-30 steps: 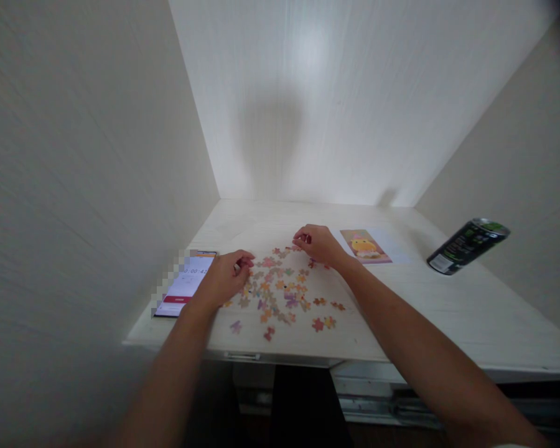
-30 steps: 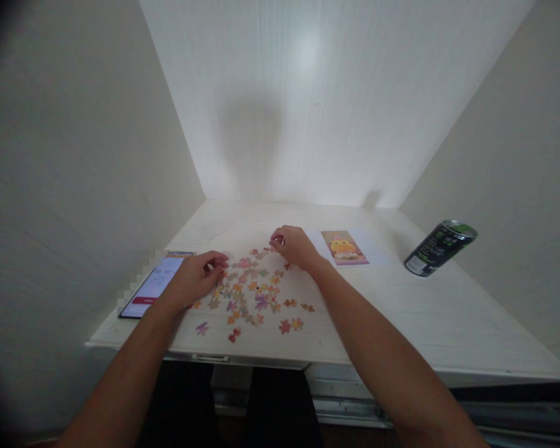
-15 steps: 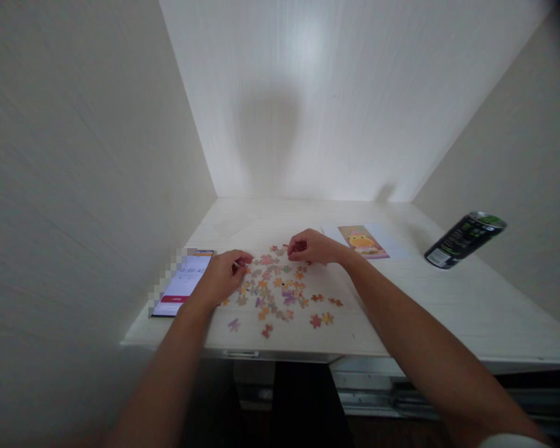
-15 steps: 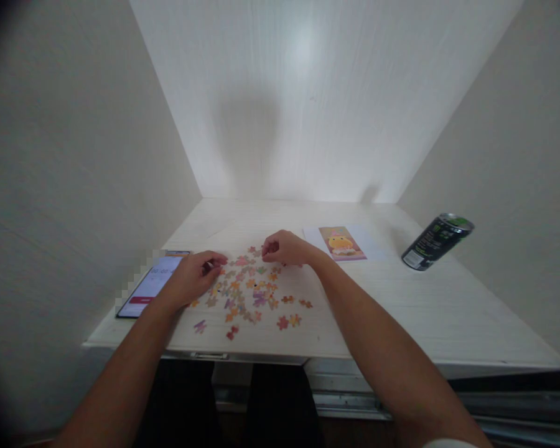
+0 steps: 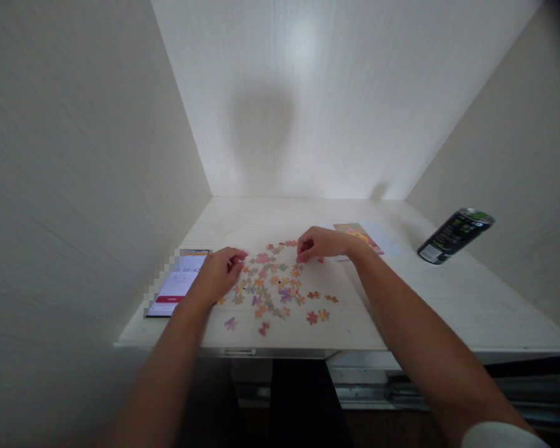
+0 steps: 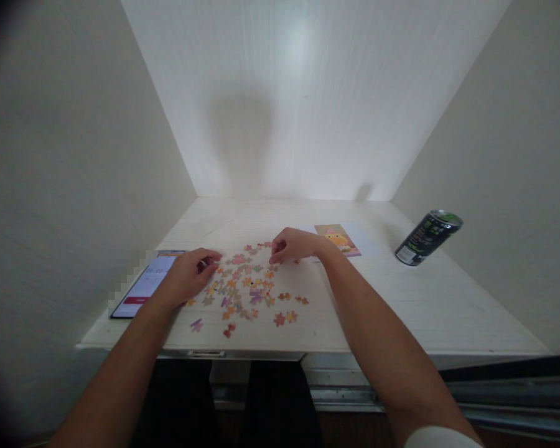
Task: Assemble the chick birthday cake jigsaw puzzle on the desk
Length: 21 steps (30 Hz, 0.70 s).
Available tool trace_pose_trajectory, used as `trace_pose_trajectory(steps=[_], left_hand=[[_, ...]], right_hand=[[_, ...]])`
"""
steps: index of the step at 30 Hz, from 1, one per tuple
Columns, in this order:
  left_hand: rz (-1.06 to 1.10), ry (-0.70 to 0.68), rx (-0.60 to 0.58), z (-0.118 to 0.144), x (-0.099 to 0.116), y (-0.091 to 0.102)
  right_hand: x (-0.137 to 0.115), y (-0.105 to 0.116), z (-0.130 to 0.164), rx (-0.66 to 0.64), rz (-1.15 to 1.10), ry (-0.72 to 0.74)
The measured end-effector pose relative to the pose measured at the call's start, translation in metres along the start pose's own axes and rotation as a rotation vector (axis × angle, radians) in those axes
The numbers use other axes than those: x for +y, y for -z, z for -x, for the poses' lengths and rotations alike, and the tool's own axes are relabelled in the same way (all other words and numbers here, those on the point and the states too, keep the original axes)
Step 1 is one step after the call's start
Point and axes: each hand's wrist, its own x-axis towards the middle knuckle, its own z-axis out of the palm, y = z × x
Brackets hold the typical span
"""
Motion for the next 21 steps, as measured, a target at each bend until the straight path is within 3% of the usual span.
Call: trace_pose_trajectory(steps=[6, 17, 21], left_hand=[[0.102, 0.034, 0.061, -0.001, -0.005, -0.003], [0.110, -0.011, -0.063, 0.003, 0.000, 0.004], [0.228, 0.031, -0.015, 0.002, 0.001, 0.003]], right_hand=[[0.009, 0.004, -0.006, 0.285, 0.056, 0.010], [0.022, 0.001, -0.013, 0.463, 0.080, 0.007], [0.020, 0.002, -0.013, 0.494, 0.094, -0.003]])
